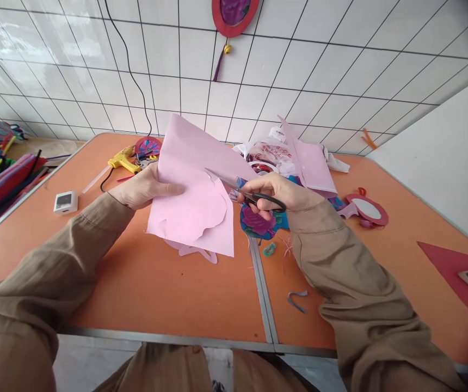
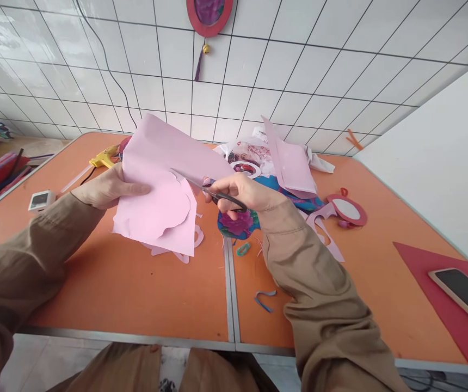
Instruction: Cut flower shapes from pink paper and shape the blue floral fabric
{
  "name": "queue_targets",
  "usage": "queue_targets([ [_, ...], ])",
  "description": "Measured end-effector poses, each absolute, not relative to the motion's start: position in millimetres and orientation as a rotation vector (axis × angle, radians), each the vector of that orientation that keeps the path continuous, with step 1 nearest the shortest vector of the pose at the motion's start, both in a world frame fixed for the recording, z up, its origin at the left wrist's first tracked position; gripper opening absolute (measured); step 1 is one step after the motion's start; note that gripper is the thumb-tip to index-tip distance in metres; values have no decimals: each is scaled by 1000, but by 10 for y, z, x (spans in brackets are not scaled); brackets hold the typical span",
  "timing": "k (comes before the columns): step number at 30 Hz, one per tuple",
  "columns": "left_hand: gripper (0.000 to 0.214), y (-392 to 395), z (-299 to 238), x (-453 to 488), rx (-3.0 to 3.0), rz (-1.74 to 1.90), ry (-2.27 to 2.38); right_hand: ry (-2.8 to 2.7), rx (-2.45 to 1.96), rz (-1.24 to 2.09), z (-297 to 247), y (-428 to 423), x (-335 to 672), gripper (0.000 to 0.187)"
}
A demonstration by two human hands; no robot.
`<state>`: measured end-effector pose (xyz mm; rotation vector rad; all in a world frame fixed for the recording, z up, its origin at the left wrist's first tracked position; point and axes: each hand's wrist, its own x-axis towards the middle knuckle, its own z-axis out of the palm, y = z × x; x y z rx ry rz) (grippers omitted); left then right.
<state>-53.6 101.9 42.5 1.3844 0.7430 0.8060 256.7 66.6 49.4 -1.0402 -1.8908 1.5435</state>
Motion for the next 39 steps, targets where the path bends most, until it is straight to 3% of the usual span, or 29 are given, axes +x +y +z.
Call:
queue_targets([
  [7, 42, 1027, 424, -557, 1401, 793, 699, -1850, -1052, 1545, 502, 651, 2548, 53],
  [18, 36, 1061, 427, -571, 1427, 738, 665, -1866, -1090, 1555, 524, 630, 2558, 41],
  [25, 44, 1072, 422, -583, 1427, 686, 639, -1950, -1038, 1644, 456, 714, 2632, 57],
  [30, 53, 1067, 447, -579, 1421, 681, 729, -2015, -1010, 1678, 427, 770, 2671, 58],
  [39, 44, 1067, 448, -574, 1395, 658, 675, -2041, -1005, 1692, 464, 763, 2706, 63],
])
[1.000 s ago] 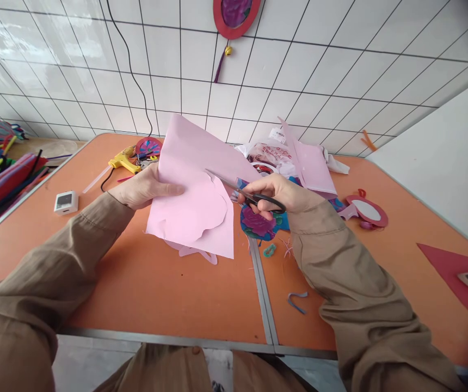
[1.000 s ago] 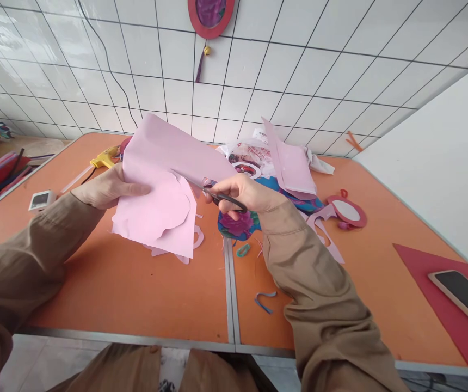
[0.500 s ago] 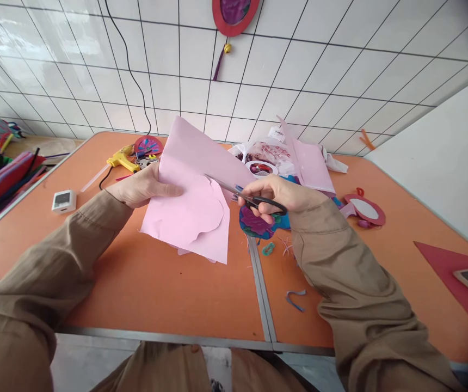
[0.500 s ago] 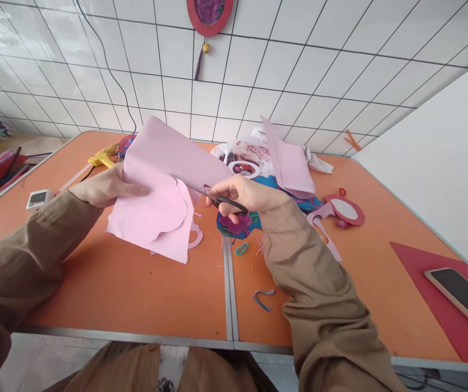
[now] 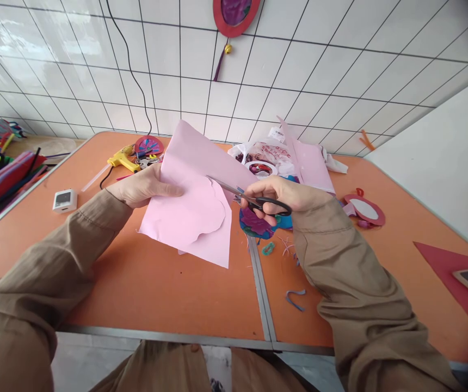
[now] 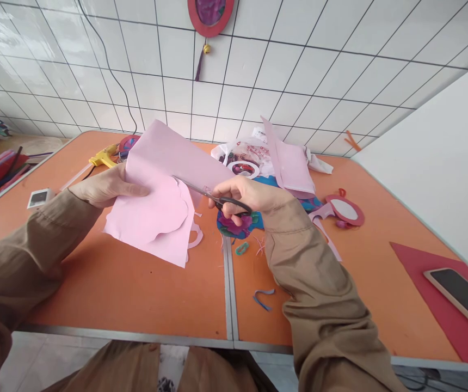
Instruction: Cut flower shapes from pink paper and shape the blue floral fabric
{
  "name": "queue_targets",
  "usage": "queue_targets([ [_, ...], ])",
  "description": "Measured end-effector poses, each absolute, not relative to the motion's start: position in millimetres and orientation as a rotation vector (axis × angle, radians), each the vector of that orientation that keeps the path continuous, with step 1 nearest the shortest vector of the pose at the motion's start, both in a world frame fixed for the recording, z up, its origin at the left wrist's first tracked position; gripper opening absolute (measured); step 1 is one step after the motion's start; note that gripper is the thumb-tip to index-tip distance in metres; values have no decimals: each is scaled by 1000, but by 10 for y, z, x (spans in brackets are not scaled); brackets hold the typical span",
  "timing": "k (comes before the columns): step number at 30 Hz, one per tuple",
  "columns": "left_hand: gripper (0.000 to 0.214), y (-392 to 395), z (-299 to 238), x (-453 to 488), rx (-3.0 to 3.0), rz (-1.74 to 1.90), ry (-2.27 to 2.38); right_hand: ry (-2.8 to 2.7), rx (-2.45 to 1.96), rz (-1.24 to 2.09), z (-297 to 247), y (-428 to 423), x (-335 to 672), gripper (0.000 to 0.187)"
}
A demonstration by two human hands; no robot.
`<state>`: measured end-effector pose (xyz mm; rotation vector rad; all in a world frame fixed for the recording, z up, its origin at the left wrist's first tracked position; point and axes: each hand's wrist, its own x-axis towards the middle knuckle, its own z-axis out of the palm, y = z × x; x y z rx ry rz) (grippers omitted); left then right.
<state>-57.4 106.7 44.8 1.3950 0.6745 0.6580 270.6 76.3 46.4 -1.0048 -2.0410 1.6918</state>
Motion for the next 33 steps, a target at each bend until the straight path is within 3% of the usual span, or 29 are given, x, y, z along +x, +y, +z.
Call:
queue_targets([
  [9, 40, 1013, 471, -543, 1296, 660, 652, -2039, -843, 1715, 399, 791, 2704, 72],
  [17, 37, 961, 391, -474, 1238, 668, 603, -2064, -703, 1687, 395, 806, 2620, 64],
  [33, 34, 967, 420, -511, 1282, 636, 634, -2017, -901, 1684, 435, 776, 2660, 60],
])
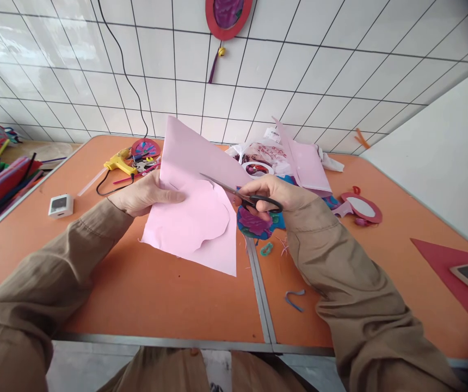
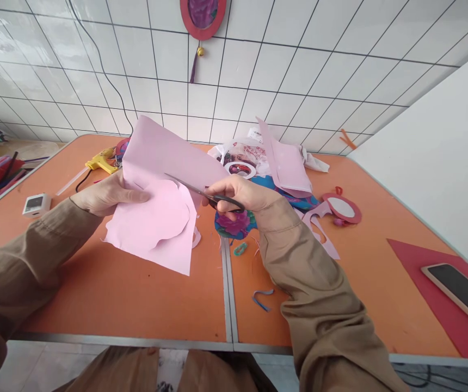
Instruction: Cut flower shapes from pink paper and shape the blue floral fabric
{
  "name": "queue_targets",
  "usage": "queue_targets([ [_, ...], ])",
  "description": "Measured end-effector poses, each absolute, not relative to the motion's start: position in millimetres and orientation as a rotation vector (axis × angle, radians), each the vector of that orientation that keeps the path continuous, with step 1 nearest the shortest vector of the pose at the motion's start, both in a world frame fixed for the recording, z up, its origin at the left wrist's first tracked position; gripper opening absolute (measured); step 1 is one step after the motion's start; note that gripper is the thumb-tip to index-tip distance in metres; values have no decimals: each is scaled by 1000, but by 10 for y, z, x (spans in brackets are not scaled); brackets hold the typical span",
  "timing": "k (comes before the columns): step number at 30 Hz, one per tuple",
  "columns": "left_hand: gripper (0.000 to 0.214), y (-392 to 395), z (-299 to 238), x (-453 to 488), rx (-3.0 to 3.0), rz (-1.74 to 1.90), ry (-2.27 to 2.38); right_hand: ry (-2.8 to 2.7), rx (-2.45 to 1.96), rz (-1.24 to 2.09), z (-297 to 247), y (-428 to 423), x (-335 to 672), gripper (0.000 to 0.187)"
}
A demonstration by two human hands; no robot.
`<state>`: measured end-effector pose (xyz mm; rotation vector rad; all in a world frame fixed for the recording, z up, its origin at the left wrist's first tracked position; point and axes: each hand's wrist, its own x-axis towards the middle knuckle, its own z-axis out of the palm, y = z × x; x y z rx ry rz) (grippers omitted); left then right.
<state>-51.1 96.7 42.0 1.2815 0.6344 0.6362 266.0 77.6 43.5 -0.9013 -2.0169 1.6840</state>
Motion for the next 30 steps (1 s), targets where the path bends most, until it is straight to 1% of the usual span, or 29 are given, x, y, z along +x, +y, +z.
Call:
queue_targets([
  [4, 34, 973, 442, -521, 1282, 617, 647, -2000, -965, 1686, 419, 782, 2668, 54],
  [6, 34, 977, 451, -526, 1289, 615, 650, -1977, -981, 1681, 409, 780, 2647, 57],
  [8, 34, 982, 458, -531, 1302, 618, 653, -1954, -975, 1686, 403, 775, 2615, 63],
  [12, 37, 993, 476, -546, 1321, 625, 686, -2001, -888, 1733, 416, 755, 2572, 72],
  [15, 43, 1003, 492, -559, 1331, 635, 714, -2041, -827, 1772, 434, 748, 2596, 72],
  [17, 42, 1009, 501, -569, 1347, 638, 713, -2061, -817, 1789, 444, 749, 2632, 72],
  [20, 37, 1015, 507, -582, 1364, 622, 698, -2066, -872, 1803, 458, 755, 2689, 71],
  [25, 43, 1012, 498, -586, 1348, 547, 671, -2079, -1005, 1811, 427, 780, 2733, 71],
  [30, 36, 987, 513, -568, 1313, 549, 661, -2027, -979, 1824, 380, 792, 2742, 74],
])
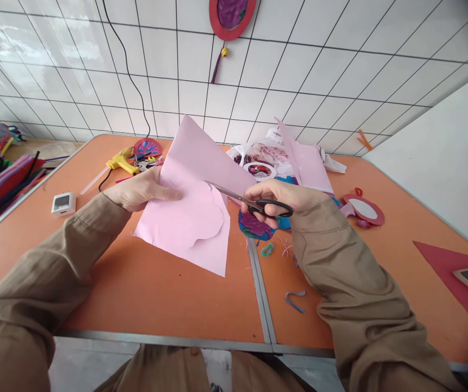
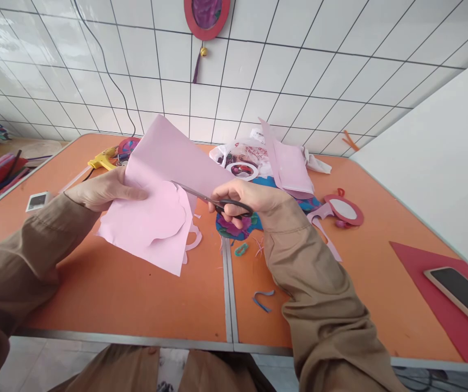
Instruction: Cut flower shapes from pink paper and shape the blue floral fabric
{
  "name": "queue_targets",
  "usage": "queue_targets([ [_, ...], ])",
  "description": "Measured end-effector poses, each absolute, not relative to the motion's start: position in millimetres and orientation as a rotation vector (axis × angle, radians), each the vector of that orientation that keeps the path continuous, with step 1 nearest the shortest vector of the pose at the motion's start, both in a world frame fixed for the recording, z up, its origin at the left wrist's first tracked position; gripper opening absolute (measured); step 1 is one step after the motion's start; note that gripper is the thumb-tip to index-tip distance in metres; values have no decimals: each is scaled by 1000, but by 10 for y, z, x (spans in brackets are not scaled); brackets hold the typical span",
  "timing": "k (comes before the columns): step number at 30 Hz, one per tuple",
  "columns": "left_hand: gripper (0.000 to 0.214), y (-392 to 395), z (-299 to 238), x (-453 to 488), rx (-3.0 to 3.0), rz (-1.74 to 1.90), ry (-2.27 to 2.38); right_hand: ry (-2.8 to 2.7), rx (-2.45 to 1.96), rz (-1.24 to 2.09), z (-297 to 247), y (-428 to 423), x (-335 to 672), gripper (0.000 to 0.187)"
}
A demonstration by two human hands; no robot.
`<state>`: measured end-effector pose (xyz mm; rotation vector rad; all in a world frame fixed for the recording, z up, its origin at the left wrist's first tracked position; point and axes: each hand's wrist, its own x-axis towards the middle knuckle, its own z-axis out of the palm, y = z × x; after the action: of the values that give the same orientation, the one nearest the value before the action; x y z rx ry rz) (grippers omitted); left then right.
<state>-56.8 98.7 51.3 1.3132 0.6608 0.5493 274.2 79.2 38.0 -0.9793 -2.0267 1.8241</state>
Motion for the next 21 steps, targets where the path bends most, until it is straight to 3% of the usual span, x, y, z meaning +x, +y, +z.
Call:
queue_targets([
  [10, 40, 915, 481, -498, 1224, 556, 644, -2048, -733, 1808, 419, 787, 2676, 64],
  [21, 35, 914, 402, -449, 1224, 624, 592, -2011, -628, 1778, 342, 831, 2638, 67],
])
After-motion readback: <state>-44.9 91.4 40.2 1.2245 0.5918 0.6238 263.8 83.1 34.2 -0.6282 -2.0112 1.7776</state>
